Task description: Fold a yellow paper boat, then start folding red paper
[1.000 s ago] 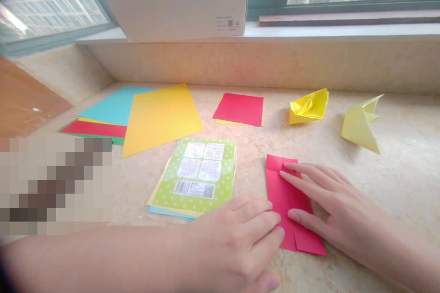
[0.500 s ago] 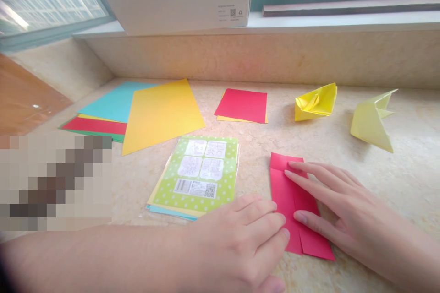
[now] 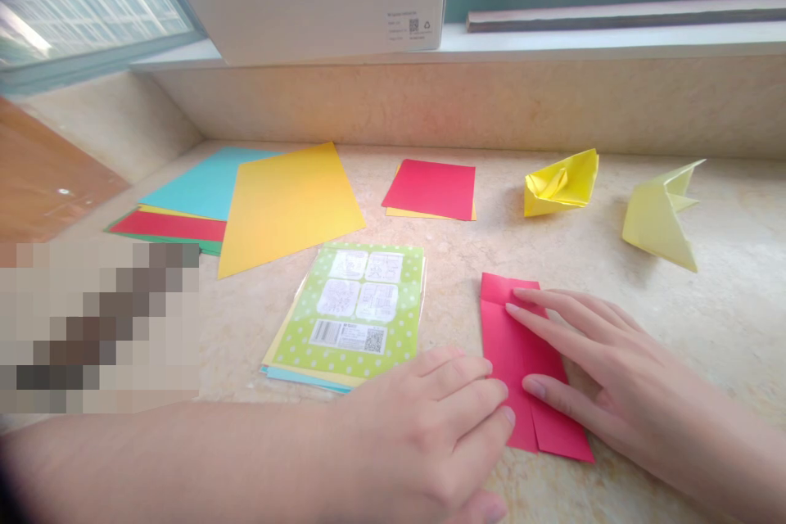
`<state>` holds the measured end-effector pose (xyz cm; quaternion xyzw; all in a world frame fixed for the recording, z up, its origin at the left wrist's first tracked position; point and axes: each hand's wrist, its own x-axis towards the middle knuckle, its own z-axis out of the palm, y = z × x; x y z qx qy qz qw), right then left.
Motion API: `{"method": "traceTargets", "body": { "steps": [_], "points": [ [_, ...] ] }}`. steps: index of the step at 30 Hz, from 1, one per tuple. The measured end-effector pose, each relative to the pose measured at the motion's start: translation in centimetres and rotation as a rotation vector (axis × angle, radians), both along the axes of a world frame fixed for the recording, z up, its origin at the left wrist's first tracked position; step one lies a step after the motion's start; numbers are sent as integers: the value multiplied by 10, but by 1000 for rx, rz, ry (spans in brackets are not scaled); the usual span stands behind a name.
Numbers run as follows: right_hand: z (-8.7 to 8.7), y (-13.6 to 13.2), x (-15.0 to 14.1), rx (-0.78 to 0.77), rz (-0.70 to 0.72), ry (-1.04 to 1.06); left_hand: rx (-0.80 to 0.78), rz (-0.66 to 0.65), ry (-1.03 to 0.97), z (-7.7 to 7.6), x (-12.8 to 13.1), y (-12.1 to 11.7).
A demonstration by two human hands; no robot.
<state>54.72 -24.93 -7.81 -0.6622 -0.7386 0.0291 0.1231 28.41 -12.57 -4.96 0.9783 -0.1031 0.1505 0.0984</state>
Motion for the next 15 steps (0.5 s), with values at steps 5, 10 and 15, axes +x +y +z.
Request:
{"method": "traceTargets", "body": {
  "steps": [5,10,15],
  "points": [
    [-1,0,1,0,-1,-13,-12,-3,8,0,0,0],
    [-1,0,2,-12,2,-5,-2,2,-2,0,-1,0],
    [1,0,1,-31,-15,21,20,3,-4,1,0,0]
  ]
}}
